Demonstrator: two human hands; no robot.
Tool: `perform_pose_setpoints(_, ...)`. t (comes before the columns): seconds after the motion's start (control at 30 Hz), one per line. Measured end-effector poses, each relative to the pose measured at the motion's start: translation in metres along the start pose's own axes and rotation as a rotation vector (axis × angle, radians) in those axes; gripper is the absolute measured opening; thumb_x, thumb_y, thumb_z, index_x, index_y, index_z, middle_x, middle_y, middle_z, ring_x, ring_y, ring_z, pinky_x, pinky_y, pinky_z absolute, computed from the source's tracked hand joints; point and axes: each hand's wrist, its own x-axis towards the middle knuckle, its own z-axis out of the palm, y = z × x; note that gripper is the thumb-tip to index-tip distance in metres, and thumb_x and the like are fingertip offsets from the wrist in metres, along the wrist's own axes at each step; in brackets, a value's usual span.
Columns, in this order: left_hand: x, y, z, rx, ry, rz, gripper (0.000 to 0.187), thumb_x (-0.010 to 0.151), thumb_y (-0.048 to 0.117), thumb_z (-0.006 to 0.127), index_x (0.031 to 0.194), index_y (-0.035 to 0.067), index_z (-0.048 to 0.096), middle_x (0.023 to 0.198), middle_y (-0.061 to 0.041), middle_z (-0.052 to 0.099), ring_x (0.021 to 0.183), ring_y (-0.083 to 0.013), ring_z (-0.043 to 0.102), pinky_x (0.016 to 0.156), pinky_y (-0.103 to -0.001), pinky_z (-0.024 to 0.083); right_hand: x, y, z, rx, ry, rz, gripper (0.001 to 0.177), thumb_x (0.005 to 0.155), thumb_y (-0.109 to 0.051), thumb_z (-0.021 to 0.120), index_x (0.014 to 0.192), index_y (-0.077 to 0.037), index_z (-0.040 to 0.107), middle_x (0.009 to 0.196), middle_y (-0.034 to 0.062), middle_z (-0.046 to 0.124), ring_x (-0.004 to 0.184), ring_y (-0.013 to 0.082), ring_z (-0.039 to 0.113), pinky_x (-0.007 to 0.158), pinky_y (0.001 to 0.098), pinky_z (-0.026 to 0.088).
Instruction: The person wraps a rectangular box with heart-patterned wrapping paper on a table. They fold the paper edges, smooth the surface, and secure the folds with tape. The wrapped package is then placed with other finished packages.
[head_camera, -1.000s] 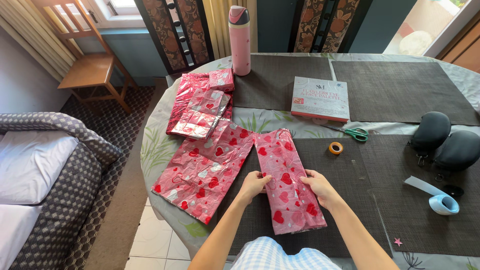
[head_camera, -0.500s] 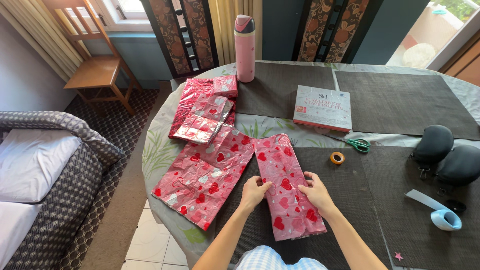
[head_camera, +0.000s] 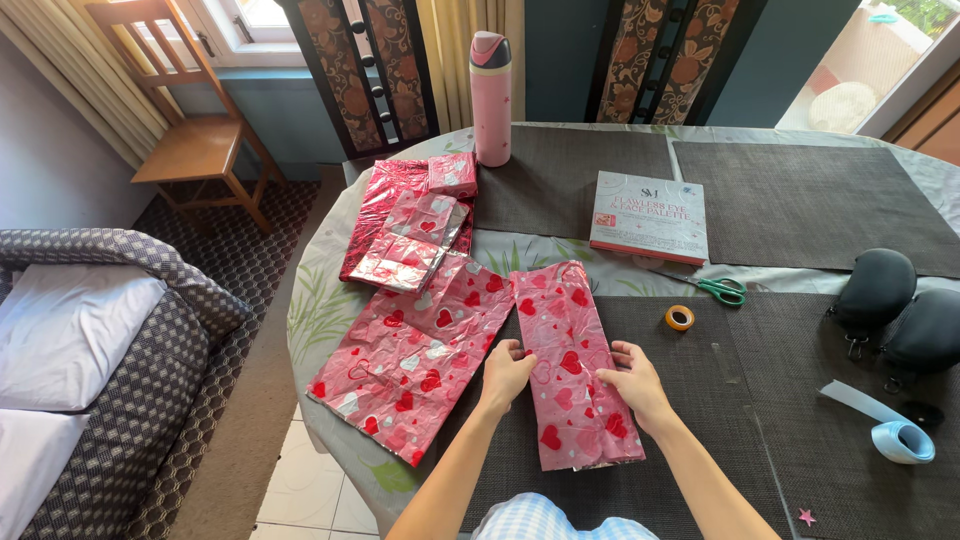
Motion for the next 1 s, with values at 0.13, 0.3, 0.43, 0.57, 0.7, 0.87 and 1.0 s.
perform_pose_setpoints(0.13, 0.000, -0.004, 0.004, -0.131, -0.095, -0.104, 0.064, 0.081, 0.012, 0.073, 0.139, -0.002, 0.050, 0.126, -0.018, 0.068, 0.109, -0.0262, 0.071, 0.087, -0.037, 0.062, 0.010, -0.001, 0.000, 0.178, -0.045, 0.191, 0.054, 0.090, -0.002, 0.066, 0.141, 0.004, 0.049, 0.122, 0.0228, 0.069, 0.099, 0.0269, 0.071, 0.086, 0.0384, 0.060)
perform_pose_setpoints(0.3, -0.005, 0.000, 0.005, -0.303, -0.155, -0.248, 0.062, 0.085, 0.009, 0.072, 0.139, -0.006, 0.046, 0.122, -0.024, 0.068, 0.104, -0.0287, 0.072, 0.080, -0.038, 0.065, 0.015, -0.012, -0.012, 0.151, -0.106, 0.226, 0.048, 0.095, -0.007, 0.061, 0.140, 0.002, 0.046, 0.113, 0.0218, 0.070, 0.090, 0.0244, 0.072, 0.078, 0.0404, 0.062)
perform_pose_setpoints(0.43, -0.017, 0.014, 0.004, -0.138, -0.050, 0.002, 0.049, 0.088, 0.015, 0.072, 0.132, -0.002, 0.058, 0.123, -0.019, 0.072, 0.106, -0.0250, 0.073, 0.089, -0.035, 0.059, 0.015, -0.009, -0.016, 0.234, -0.113, 0.223, 0.050, 0.094, -0.006, 0.063, 0.140, 0.002, 0.045, 0.110, 0.0220, 0.070, 0.090, 0.0248, 0.072, 0.077, 0.0428, 0.064)
perform_pose_setpoints(0.57, -0.039, 0.023, -0.005, 0.057, -0.041, 0.467, 0.044, 0.090, 0.016, 0.070, 0.131, 0.003, 0.066, 0.132, -0.015, 0.069, 0.117, -0.0251, 0.069, 0.096, -0.035, 0.057, 0.015, 0.000, -0.013, 0.269, -0.024, 0.214, 0.051, 0.095, -0.007, 0.064, 0.140, 0.003, 0.044, 0.111, 0.0221, 0.070, 0.090, 0.0251, 0.072, 0.077, 0.0435, 0.063)
perform_pose_setpoints(0.7, -0.051, 0.024, -0.009, 0.078, -0.195, 0.462, 0.054, 0.086, 0.019, 0.078, 0.135, 0.003, 0.062, 0.149, -0.018, 0.056, 0.128, -0.0290, 0.063, 0.100, -0.036, 0.057, 0.011, 0.002, -0.008, 0.278, 0.052, 0.170, 0.053, 0.093, -0.007, 0.067, 0.139, 0.004, 0.044, 0.116, 0.0218, 0.068, 0.096, 0.0255, 0.071, 0.080, 0.0435, 0.063)
perform_pose_setpoints(0.87, -0.062, 0.016, -0.014, 0.010, -0.345, 0.399, 0.085, 0.075, 0.016, 0.090, 0.146, 0.003, 0.045, 0.161, -0.022, 0.034, 0.145, -0.0318, 0.045, 0.110, -0.039, 0.047, -0.015, -0.002, -0.002, -0.129, 0.165, -0.113, 0.048, 0.091, -0.013, 0.072, 0.133, 0.002, 0.054, 0.129, 0.0197, 0.061, 0.114, 0.0260, 0.064, 0.093, 0.0381, 0.057)
perform_pose_setpoints(1.0, -0.080, 0.011, -0.028, 0.173, -0.449, 0.631, 0.080, 0.073, 0.008, 0.089, 0.145, 0.006, 0.055, 0.163, -0.026, 0.029, 0.150, -0.0380, 0.035, 0.118, -0.042, 0.036, -0.049, -0.008, -0.019, -0.655, 0.205, -0.579, 0.046, 0.081, -0.012, 0.076, 0.125, -0.003, 0.064, 0.131, 0.0160, 0.060, 0.123, 0.0294, 0.058, 0.104, 0.0398, 0.048)
